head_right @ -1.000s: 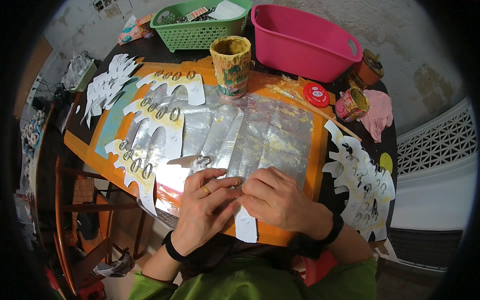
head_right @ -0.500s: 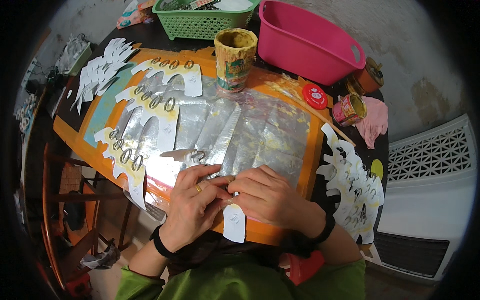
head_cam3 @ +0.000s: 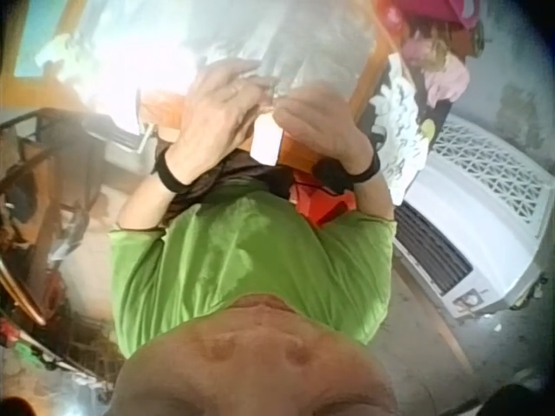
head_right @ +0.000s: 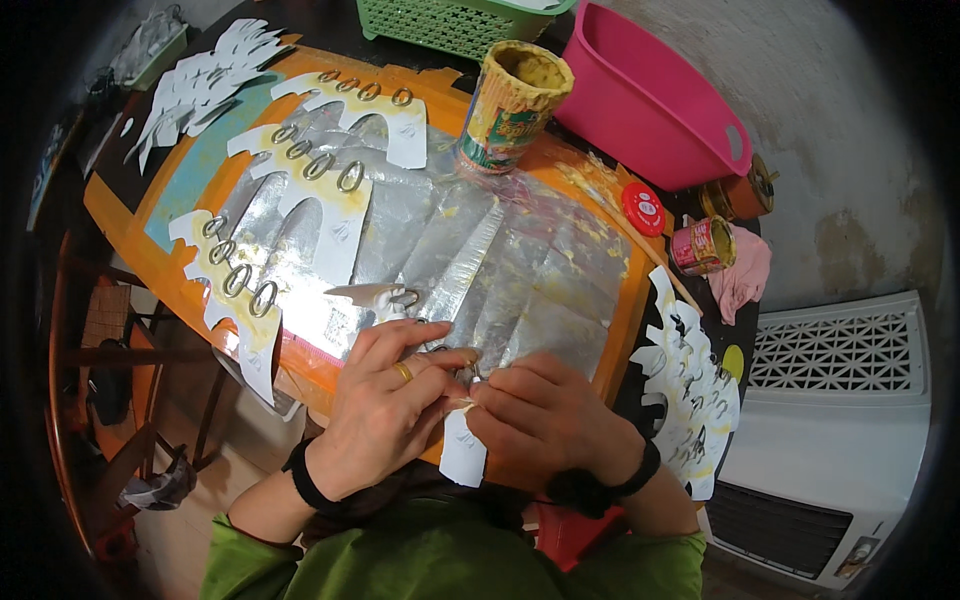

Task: Assembling shoe upper components by applying glue and attaching eyelet pieces.

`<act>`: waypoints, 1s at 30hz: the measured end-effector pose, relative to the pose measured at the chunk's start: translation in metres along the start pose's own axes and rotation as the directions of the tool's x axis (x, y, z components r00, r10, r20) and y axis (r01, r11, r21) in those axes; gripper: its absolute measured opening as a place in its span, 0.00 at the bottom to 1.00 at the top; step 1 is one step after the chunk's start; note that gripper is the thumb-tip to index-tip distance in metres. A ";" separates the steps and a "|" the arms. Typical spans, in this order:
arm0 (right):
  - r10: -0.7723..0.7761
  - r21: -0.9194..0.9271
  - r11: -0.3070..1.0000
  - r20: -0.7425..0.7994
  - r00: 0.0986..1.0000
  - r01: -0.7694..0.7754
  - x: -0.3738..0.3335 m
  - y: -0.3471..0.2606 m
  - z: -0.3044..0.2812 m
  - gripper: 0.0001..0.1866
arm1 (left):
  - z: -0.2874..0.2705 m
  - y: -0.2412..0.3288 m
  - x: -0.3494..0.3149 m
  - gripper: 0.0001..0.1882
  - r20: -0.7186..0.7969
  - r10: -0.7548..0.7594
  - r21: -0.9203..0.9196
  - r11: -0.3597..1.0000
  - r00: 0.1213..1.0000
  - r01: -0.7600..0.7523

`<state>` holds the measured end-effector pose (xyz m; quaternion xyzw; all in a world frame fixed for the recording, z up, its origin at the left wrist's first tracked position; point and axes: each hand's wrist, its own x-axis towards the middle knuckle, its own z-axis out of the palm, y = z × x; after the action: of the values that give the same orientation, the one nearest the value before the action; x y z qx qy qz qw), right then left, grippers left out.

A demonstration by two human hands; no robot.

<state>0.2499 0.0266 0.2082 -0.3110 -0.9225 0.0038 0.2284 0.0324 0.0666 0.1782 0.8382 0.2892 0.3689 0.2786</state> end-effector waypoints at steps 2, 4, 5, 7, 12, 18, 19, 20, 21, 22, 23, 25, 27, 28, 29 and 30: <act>0.006 0.034 0.999 0.033 0.999 -0.008 0.001 -0.002 -0.002 0.13 | 0.000 -0.001 -0.001 0.06 0.000 -0.008 -0.007 1.000 1.000 0.008; 0.009 0.036 0.999 0.052 0.999 -0.011 0.002 -0.006 -0.004 0.13 | 0.000 -0.001 -0.001 0.05 -0.001 -0.004 -0.002 1.000 1.000 0.004; 0.012 0.036 0.999 0.065 0.998 -0.014 0.002 -0.007 -0.005 0.13 | -0.001 0.000 -0.002 0.05 -0.003 -0.006 -0.004 1.000 1.000 0.006; 0.015 0.024 1.000 0.092 0.996 -0.018 0.002 -0.007 -0.005 0.13 | -0.001 0.000 -0.001 0.05 -0.006 -0.009 -0.019 1.000 1.000 0.008; 0.038 0.003 0.999 0.128 0.991 -0.039 0.000 -0.008 -0.007 0.13 | 0.001 0.000 0.000 0.05 0.007 0.002 0.001 1.000 1.000 -0.002; 0.113 0.031 0.993 0.121 0.986 -0.118 -0.003 -0.007 -0.007 0.14 | 0.000 0.001 0.002 0.06 0.036 0.024 0.009 1.000 0.999 -0.024; 0.141 0.044 0.988 0.128 0.982 -0.148 -0.004 -0.006 -0.007 0.16 | 0.000 0.001 0.002 0.06 0.045 0.037 0.014 0.999 0.998 -0.037; 0.169 0.057 0.982 0.136 0.976 -0.178 -0.005 -0.006 -0.006 0.17 | 0.001 0.003 0.002 0.06 0.052 0.041 0.017 0.999 0.998 -0.042; 0.176 0.053 0.982 0.125 0.977 -0.183 -0.007 -0.006 -0.003 0.17 | 0.001 0.004 0.001 0.07 0.006 0.021 0.004 1.000 1.000 -0.021; 0.157 0.066 0.985 0.063 0.986 -0.161 -0.010 -0.006 0.002 0.18 | 0.001 0.006 0.000 0.08 -0.040 0.000 -0.010 1.000 0.999 -0.001; 0.138 0.077 0.988 0.001 0.990 -0.137 -0.011 -0.006 0.005 0.19 | 0.000 0.007 -0.001 0.08 -0.032 0.011 -0.006 1.000 0.999 -0.011; 0.180 0.098 0.978 0.046 0.983 -0.184 -0.010 -0.008 0.000 0.20 | 0.002 0.008 -0.001 0.11 -0.041 0.028 0.101 0.995 0.999 -0.023; 0.217 0.117 0.967 0.092 0.972 -0.227 -0.008 -0.009 -0.002 0.20 | 0.000 0.009 0.000 0.11 -0.010 0.019 0.091 0.996 1.000 -0.018; 0.204 0.128 0.968 0.087 0.975 -0.214 -0.007 -0.009 -0.002 0.19 | -0.002 0.009 0.000 0.12 0.007 0.002 0.077 0.997 1.000 -0.003; 0.192 0.140 0.969 0.081 0.978 -0.202 -0.007 -0.009 -0.002 0.19 | -0.004 0.008 -0.002 0.12 0.021 0.012 0.085 0.996 1.000 -0.014; 0.198 0.140 0.969 0.062 0.978 -0.205 -0.007 -0.010 -0.003 0.19 | -0.005 0.006 -0.005 0.13 0.079 -0.020 0.044 0.999 0.997 0.017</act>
<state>0.2502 0.0137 0.2095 -0.3855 -0.8886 0.1016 0.2270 0.0278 0.0602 0.1830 0.8554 0.2935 0.3262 0.2752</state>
